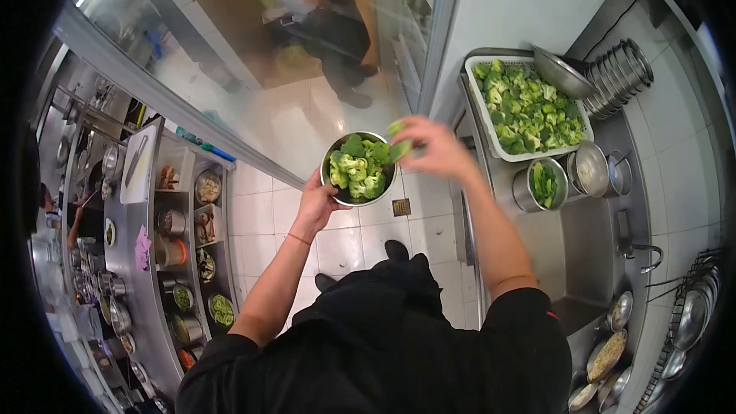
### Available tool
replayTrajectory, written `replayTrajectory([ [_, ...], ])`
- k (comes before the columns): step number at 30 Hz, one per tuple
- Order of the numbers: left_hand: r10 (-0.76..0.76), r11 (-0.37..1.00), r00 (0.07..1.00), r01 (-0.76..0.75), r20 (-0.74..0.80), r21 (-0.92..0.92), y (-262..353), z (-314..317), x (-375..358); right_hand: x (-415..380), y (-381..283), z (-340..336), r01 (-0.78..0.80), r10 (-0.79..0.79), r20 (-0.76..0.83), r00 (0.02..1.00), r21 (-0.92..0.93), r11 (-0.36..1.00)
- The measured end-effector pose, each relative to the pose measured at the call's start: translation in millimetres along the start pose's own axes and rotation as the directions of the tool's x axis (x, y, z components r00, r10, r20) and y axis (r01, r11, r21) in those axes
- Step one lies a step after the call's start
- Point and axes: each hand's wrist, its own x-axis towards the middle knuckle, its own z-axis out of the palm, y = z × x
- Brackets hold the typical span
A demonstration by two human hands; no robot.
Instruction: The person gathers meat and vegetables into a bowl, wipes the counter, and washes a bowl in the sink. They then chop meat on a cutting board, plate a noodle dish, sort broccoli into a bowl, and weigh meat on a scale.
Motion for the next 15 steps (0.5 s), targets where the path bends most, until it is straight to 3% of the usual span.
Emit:
replayTrajectory([
  [2,-0.014,0.999,1.000,0.014,0.005,-0.050,2,-6,-1,16,-2,50,0.137,-0.098,0.166,0.981,-0.246,0.960],
  [3,-0.018,0.999,1.000,0.018,0.006,-0.049,9,-3,-5,19,-7,65,0.170,-0.132,0.143,0.981,-0.308,0.936],
  [6,-0.055,0.997,0.998,0.054,-0.008,-0.061,9,-6,-8,16,-14,73,0.059,-0.043,0.087,0.995,-0.183,0.981],
  [9,-0.061,0.995,0.998,0.060,-0.004,-0.081,8,-5,-9,19,-3,75,0.110,-0.111,0.008,0.994,-0.224,0.968],
  [13,-0.089,0.982,0.996,0.087,-0.009,-0.171,-2,-8,-1,15,-4,94,0.063,-0.057,0.070,0.996,-0.084,0.994],
  [15,-0.088,0.986,0.995,0.093,0.036,-0.137,0,-4,-3,9,9,118,0.255,-0.258,0.016,0.966,-0.203,0.945],
])
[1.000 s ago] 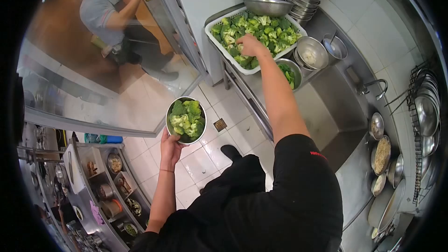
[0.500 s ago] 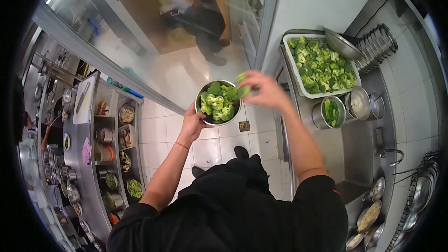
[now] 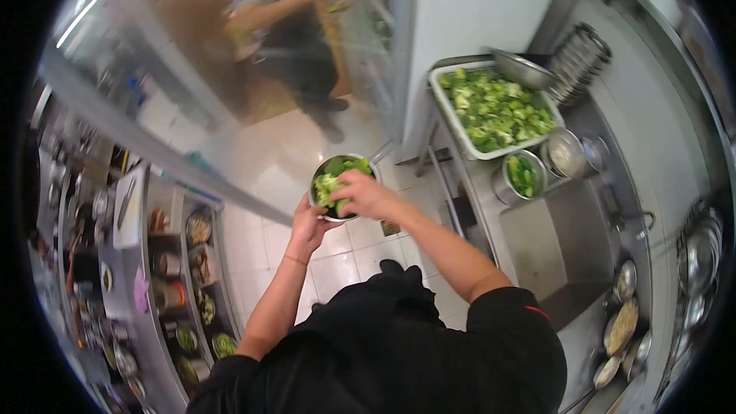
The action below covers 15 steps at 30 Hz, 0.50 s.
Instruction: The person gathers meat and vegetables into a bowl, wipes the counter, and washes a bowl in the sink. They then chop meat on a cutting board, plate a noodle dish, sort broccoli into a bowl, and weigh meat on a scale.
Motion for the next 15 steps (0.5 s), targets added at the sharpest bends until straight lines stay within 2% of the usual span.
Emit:
replayTrajectory([
  [1,0.003,1.000,1.000,-0.003,0.021,0.018,-1,3,2,0,-9,3,0.037,-0.041,-0.034,0.999,-0.115,0.993],
  [3,-0.032,0.999,0.998,0.030,0.060,0.030,-7,8,4,-4,-14,-1,-0.007,0.016,-0.119,0.993,0.073,0.997],
  [5,0.001,0.999,0.999,-0.003,0.042,0.036,-9,4,7,-10,-8,-33,-0.196,0.221,-0.328,0.918,0.108,0.975],
  [6,-0.009,1.000,0.999,0.008,0.041,0.029,-11,2,6,-16,8,-60,-0.188,0.121,-0.493,0.861,-0.088,0.978],
  [7,-0.005,1.000,1.000,0.005,0.020,-0.020,-14,1,3,-18,12,-94,-0.340,0.173,-0.591,0.788,-0.183,0.922],
  [8,-0.005,1.000,1.000,0.005,0.017,-0.010,-19,-5,3,-28,38,-121,-0.390,0.183,-0.671,0.718,-0.170,0.905],
  [9,-0.009,1.000,1.000,0.009,0.013,-0.003,-23,-11,1,-40,66,-147,-0.507,0.030,-0.749,0.661,-0.417,0.754],
  [10,-0.020,1.000,1.000,0.020,0.006,0.008,-23,-15,-4,-55,97,-165,-0.691,0.124,-0.825,0.551,-0.368,0.623],
  [11,-0.038,0.999,0.999,0.038,0.002,0.017,-25,-20,-11,-69,118,-187,-0.772,0.244,-0.779,0.578,-0.424,0.474],
  [12,-0.034,0.999,0.999,0.034,0.016,0.022,-33,-33,-14,-80,126,-199,-0.847,0.464,-0.711,0.528,-0.404,0.344],
  [13,-0.053,0.998,0.998,0.053,0.025,0.020,-39,-46,-22,-86,129,-201,-0.891,0.650,-0.627,0.430,-0.409,0.195],
  [14,-0.068,0.998,0.997,0.068,0.035,0.019,-44,-60,-30,-84,131,-190,-0.847,0.411,-0.741,0.531,-0.477,0.234],
  [15,-0.057,0.998,0.997,0.057,-0.050,-0.003,-50,-70,-40,-81,133,-175,-0.799,0.140,-0.797,0.587,-0.543,0.258],
])
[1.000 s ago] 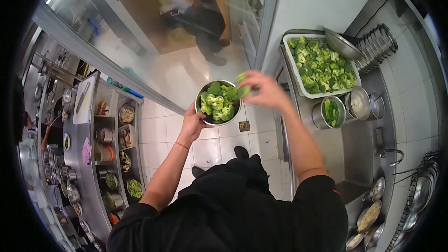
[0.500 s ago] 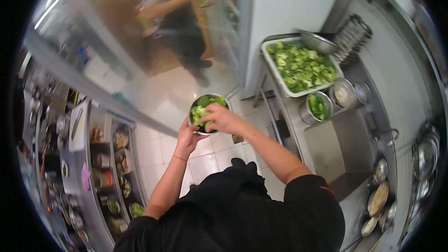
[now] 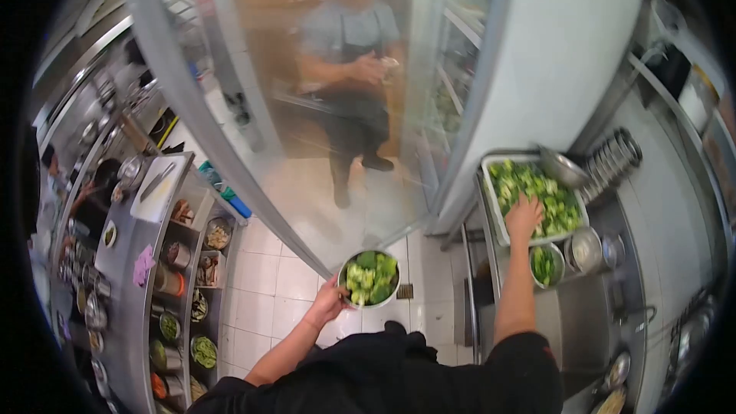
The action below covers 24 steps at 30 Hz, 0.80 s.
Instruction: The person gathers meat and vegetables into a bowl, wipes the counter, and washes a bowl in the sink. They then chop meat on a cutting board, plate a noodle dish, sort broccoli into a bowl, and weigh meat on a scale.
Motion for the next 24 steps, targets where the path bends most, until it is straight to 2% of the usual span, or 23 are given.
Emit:
replayTrajectory([
  [3,-0.031,0.996,0.995,0.022,-0.096,-0.090,-21,-50,-35,-51,-66,10,0.026,-0.086,0.124,0.989,0.423,0.906],
  [4,-0.054,0.988,0.987,0.030,-0.151,-0.154,-31,-70,-48,-86,-101,19,0.082,-0.153,0.092,0.984,0.528,0.845],
  [5,-0.068,0.981,0.976,0.027,-0.209,-0.190,-43,-93,-57,-122,-135,23,-0.006,-0.270,0.324,0.907,0.650,0.760],
  [6,-0.078,0.973,0.958,0.013,-0.276,-0.232,-55,-120,-70,-169,-171,24,-0.148,-0.371,0.535,0.759,0.696,0.702],
  [7,-0.087,0.950,0.931,-0.029,-0.354,-0.310,-57,-138,-86,-207,-205,18,-0.165,-0.576,0.708,0.409,0.678,0.716],
  [8,-0.015,0.921,0.925,-0.135,-0.379,-0.365,-74,-166,-87,-253,-225,38,-0.271,-0.703,0.710,0.039,0.685,0.676],
  [9,-0.006,0.901,0.888,-0.194,-0.460,-0.387,-72,-183,-105,-293,-254,36,-0.102,-0.813,0.568,-0.127,0.808,0.581],
  [10,0.002,0.883,0.847,-0.251,-0.531,-0.397,-63,-202,-122,-330,-279,33,-0.034,-0.865,0.449,-0.223,0.884,0.467],
  [11,0.032,0.858,0.821,-0.315,-0.569,-0.406,-66,-232,-136,-359,-305,19,-0.029,-0.851,0.429,-0.304,0.888,0.458],
  [12,0.025,0.846,0.744,-0.371,-0.667,-0.382,-47,-242,-160,-380,-332,7,-0.029,-0.833,0.413,-0.369,0.890,0.455],
  [13,0.078,0.832,0.670,-0.451,-0.739,-0.321,-36,-270,-175,-395,-366,9,-0.022,-0.832,0.385,-0.399,0.903,0.428],
  [15,0.140,0.778,0.541,-0.578,-0.829,-0.246,-18,-314,-207,-426,-414,9,0.031,-0.795,0.335,-0.505,0.928,0.372],
  [16,0.167,0.729,0.483,-0.647,-0.859,-0.222,-4,-336,-226,-427,-440,5,0.021,-0.815,0.294,-0.499,0.944,0.328],
  [18,0.206,0.642,0.389,-0.746,-0.898,-0.176,36,-376,-246,-411,-491,13,-0.008,-0.864,0.287,-0.415,0.948,0.319],
  [19,0.218,0.597,0.361,-0.784,-0.907,-0.169,54,-399,-264,-406,-513,13,-0.043,-0.909,0.295,-0.295,0.946,0.321],
  [20,0.233,0.554,0.333,-0.817,-0.914,-0.157,73,-421,-281,-394,-539,8,0.178,-0.898,0.356,-0.257,0.931,0.318],
  [22,0.260,0.499,0.250,-0.862,-0.933,-0.092,112,-463,-311,-380,-570,13,0.224,-0.919,0.391,-0.047,0.901,0.372],
  [23,0.293,0.473,0.241,-0.878,-0.925,-0.079,125,-494,-321,-378,-579,28,0.237,-0.918,0.391,0.070,0.887,0.396],
  [24,0.273,0.458,0.211,-0.886,-0.938,-0.066,147,-516,-333,-374,-584,36,0.196,-0.929,0.357,0.102,0.908,0.371],
])
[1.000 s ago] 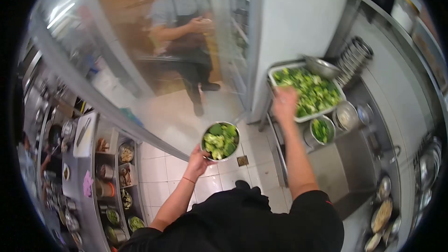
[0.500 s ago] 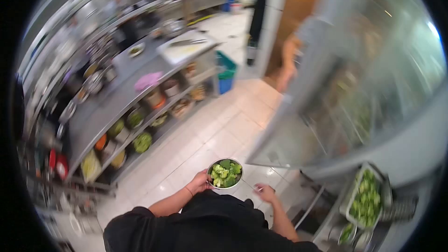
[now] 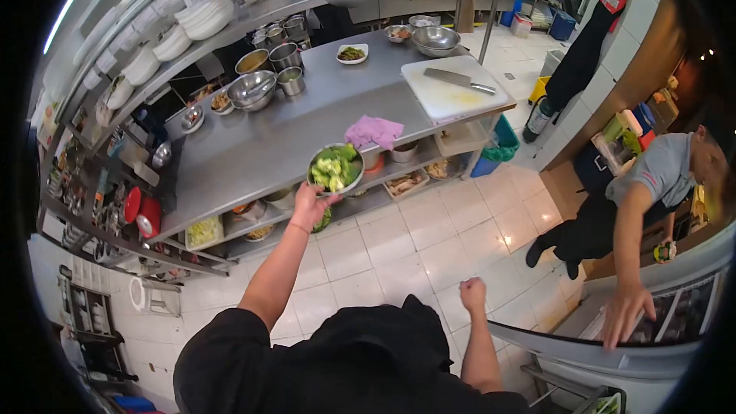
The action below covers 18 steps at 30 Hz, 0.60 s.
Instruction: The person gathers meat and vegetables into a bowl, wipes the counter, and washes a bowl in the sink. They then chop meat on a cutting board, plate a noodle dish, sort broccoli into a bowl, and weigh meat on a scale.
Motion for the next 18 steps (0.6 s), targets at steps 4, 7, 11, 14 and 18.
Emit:
replayTrajectory([
  [4,0.059,0.996,0.997,-0.062,-0.052,-0.059,59,16,102,34,-27,-17,0.018,-0.016,-0.015,1.000,0.120,0.993],
  [7,0.036,0.992,0.986,-0.055,-0.160,-0.118,73,15,187,80,-58,-22,0.048,-0.054,0.074,0.996,0.081,0.996],
  [11,0.038,0.990,0.981,-0.063,-0.192,-0.125,90,23,293,176,-147,-26,0.343,-0.345,0.002,0.939,0.097,0.934],
  [14,0.124,0.991,0.986,-0.128,-0.110,-0.028,91,8,355,259,-261,-43,0.432,-0.464,0.060,0.884,0.274,0.859],
  [18,0.049,0.999,0.982,-0.052,-0.182,-0.009,119,37,368,339,-383,-22,0.632,-0.661,-0.061,0.748,0.369,0.681],
])
